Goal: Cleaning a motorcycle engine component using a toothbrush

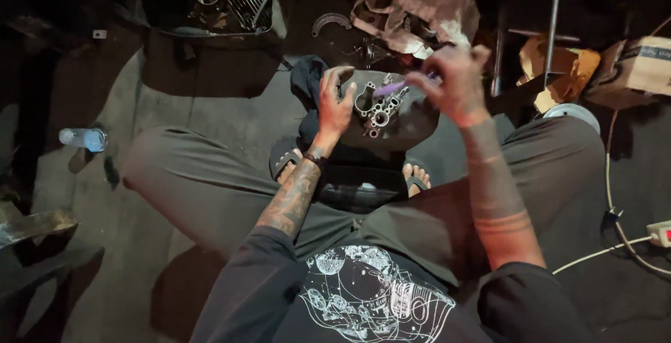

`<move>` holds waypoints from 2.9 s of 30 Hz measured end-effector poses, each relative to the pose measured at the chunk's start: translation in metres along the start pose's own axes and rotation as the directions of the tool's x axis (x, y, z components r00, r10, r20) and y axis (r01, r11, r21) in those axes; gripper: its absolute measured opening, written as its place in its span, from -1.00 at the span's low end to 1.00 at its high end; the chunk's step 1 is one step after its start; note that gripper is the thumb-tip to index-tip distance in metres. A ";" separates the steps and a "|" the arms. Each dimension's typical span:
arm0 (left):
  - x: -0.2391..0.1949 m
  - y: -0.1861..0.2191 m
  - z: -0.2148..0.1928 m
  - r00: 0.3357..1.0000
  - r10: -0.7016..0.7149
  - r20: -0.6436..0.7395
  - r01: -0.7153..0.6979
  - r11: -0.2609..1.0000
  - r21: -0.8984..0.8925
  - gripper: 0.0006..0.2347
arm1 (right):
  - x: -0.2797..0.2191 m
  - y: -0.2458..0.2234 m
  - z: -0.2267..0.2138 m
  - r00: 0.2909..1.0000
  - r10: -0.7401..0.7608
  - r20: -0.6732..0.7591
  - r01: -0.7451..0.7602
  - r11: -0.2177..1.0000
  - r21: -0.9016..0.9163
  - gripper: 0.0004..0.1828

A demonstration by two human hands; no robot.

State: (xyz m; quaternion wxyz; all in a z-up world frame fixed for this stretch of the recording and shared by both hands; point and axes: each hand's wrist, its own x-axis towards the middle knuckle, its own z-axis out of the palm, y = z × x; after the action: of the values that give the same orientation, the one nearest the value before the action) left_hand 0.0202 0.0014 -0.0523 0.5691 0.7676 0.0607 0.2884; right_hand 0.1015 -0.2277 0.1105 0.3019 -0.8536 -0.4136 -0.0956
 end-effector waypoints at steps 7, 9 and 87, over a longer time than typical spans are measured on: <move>0.000 -0.001 0.000 1.000 -0.001 0.009 0.000 1.000 0.009 -0.71 | -0.012 0.035 0.017 0.999 -0.005 0.037 0.010 0.990 -0.140 -0.55; 0.000 0.001 -0.001 1.000 0.003 0.023 -0.003 1.000 0.014 -0.71 | -0.013 0.046 0.005 0.998 0.061 0.015 -0.059 0.992 -0.110 -0.60; 0.004 0.033 -0.008 0.999 -0.025 0.040 0.022 0.998 0.055 -0.72 | -0.004 0.050 0.009 0.866 0.500 0.036 -0.464 0.827 -0.318 -0.61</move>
State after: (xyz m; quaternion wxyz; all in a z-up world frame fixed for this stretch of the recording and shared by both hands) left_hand 0.0115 -0.0020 -0.0198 0.5523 0.7879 0.0660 0.2643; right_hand 0.1369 -0.2487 0.0800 0.1588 -0.9700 -0.1823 -0.0273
